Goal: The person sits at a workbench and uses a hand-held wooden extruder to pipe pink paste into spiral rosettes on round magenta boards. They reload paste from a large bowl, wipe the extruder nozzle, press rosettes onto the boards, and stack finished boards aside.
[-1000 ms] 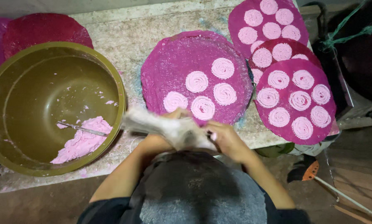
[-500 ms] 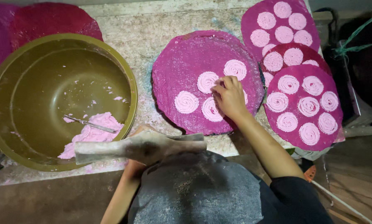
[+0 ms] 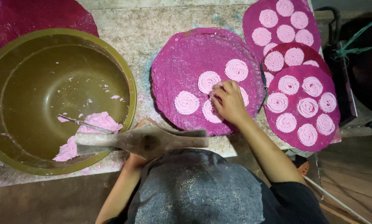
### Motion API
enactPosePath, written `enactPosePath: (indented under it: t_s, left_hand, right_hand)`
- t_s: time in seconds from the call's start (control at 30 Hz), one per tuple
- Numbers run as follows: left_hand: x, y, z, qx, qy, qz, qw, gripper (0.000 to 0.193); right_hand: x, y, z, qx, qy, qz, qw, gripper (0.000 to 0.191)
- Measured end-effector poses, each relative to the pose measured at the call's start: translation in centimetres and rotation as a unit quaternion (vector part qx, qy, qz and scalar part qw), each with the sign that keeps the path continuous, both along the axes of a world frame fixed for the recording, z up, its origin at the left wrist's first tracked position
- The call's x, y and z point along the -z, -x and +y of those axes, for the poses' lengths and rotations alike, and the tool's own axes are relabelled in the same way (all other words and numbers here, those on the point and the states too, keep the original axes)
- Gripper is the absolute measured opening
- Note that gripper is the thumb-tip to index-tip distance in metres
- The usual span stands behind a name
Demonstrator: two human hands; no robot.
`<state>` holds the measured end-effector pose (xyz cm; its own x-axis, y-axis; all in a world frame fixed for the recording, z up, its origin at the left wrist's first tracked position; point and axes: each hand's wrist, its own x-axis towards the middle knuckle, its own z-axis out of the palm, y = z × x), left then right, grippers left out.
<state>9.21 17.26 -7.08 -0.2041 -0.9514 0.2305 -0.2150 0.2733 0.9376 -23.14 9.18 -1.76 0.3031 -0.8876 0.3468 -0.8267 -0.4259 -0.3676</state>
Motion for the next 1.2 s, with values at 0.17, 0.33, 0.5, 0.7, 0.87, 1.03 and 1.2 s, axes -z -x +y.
enactPosePath:
  t_s: [0.17,0.33,0.5,0.7,0.87,1.03,1.2]
  left_hand:
    - [0.0,0.0,-0.3,-0.004,-0.001,-0.006,1.0,0.011]
    - [0.1,0.2,-0.8,0.004,0.008,-0.009,1.0,0.012]
    - [-0.1,0.6,-0.9,0.009,0.015,-0.011,1.0,0.012]
    - [-0.5,0.6,-1.0,0.009,0.017,-0.014,1.0,0.012]
    - [-0.2,-0.1,-0.3,0.003,0.015,-0.013,1.0,0.012]
    - [2.0,-2.9,1.6,-0.079,-0.018,0.035,0.996,0.013]
    - [3.2,-7.0,3.9,-0.17,-0.15,0.216,0.95,0.017]
  right_hand:
    - [0.9,0.8,0.2,0.012,-0.025,-0.01,1.0,0.013]
    - [1.2,1.4,-0.3,0.052,-0.021,-0.002,0.998,0.017]
    - [0.9,0.7,-0.8,0.053,-0.021,-0.016,0.998,0.025]
    - [0.7,0.3,-1.5,0.052,-0.022,-0.01,0.998,0.031]
    - [0.1,2.0,-1.8,0.039,-0.015,-0.062,0.997,0.028]
    - [-2.4,3.1,-1.6,0.019,-0.14,-0.357,0.923,0.016]
    - [-6.8,-1.7,-2.7,-0.153,-0.208,-0.371,0.892,0.016]
